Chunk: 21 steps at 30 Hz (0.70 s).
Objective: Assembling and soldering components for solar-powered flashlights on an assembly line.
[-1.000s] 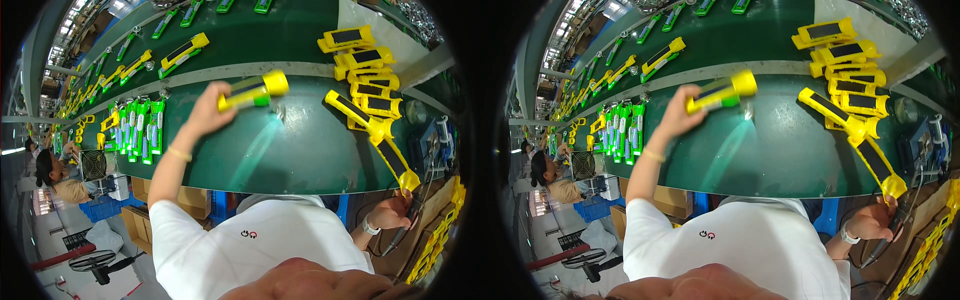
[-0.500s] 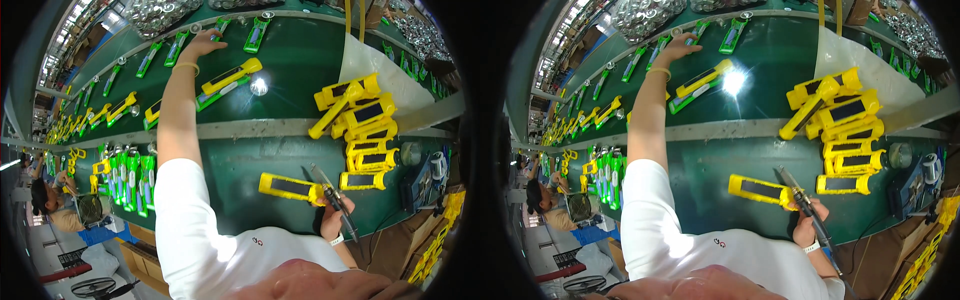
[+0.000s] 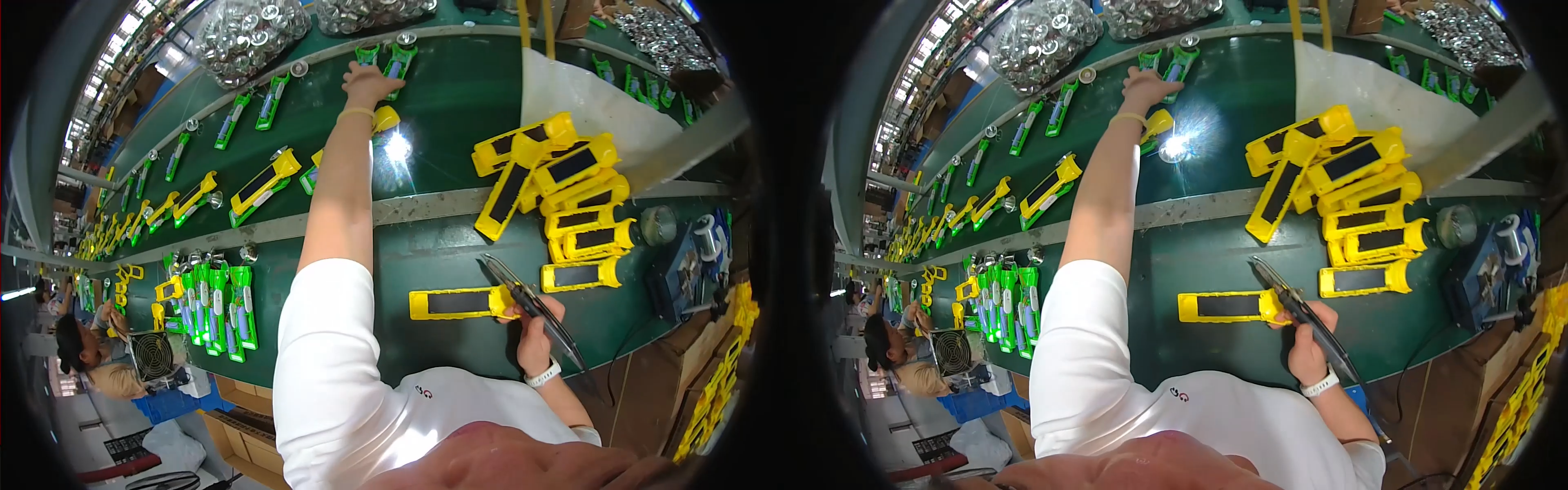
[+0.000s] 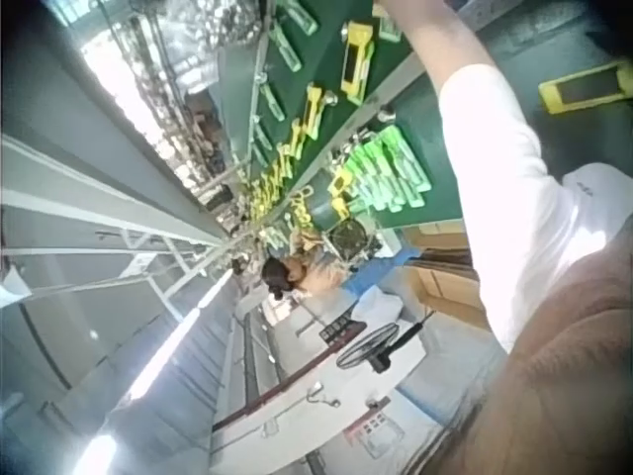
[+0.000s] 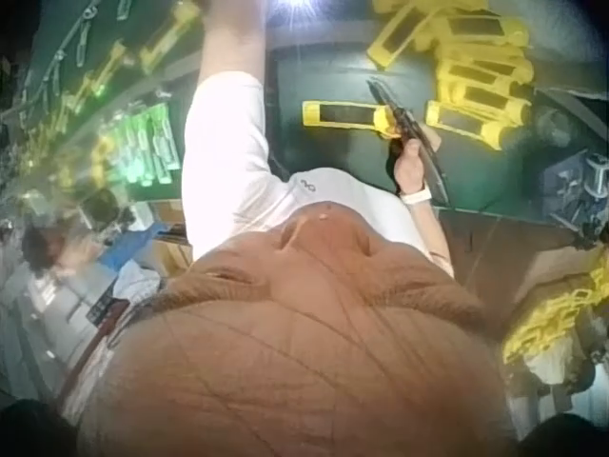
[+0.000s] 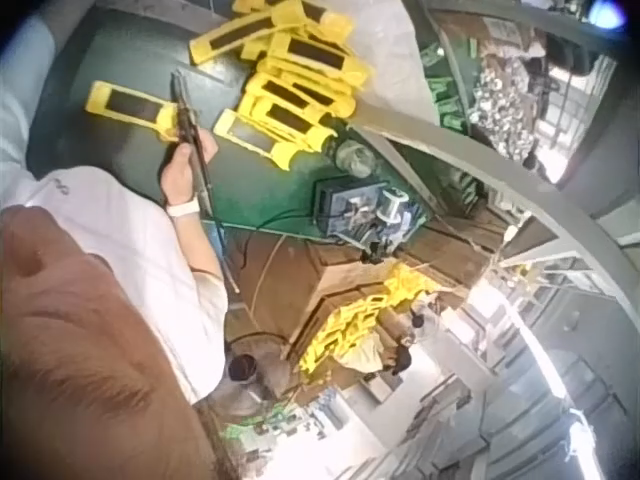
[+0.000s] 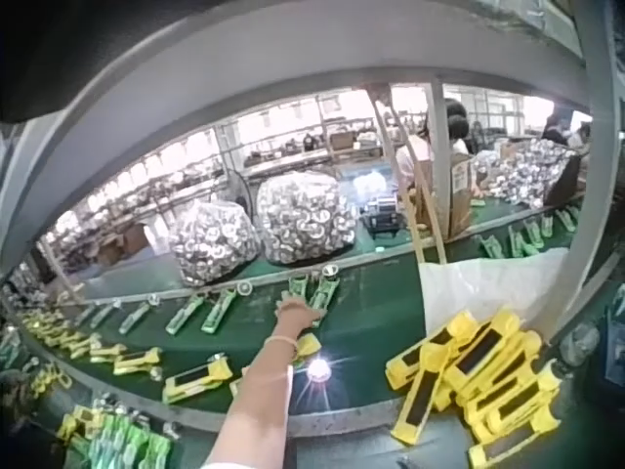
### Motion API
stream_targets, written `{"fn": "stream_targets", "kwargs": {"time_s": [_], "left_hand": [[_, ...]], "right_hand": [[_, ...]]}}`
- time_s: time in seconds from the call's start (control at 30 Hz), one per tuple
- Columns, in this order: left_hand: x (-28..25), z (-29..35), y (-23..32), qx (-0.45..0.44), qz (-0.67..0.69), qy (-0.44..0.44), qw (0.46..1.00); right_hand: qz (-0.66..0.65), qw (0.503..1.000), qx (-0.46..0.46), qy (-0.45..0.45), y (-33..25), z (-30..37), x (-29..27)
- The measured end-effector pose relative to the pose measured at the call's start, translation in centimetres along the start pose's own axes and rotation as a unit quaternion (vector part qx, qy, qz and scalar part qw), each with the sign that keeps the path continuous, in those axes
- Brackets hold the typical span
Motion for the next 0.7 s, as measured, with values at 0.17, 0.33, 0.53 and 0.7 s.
{"fn": "stream_targets", "kwargs": {"time_s": [0.17,0.33,0.53,0.7], "left_hand": [[-5.3,5.2,-3.5,0.103,0.038,0.171,0.979],[-8.1,21.8,-11.0,0.256,0.103,0.110,0.955],[-6.1,37.0,-18.8,0.237,0.135,0.004,0.962],[-8.5,41.9,-17.2,0.312,0.014,0.157,0.937]], "right_hand": [[-0.014,1.000,0.019,-0.005,0.2,0.1,-0.2],[-0.026,0.998,0.031,0.038,-0.4,0.6,-1.4],[0.082,0.996,0.044,-0.016,-1.9,0.5,-3.7],[0.155,0.987,0.011,-0.041,-2.0,0.4,-5.5]]}}
Point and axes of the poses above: each hand's wrist, its own z-axis away from the middle knuckle, its own x-axis out of the palm, y = z × x, the point moved 2 cm from there along -z, towards the middle knuckle, and after that the axes turned 4 degrees about -x, right-handed, at the moved point
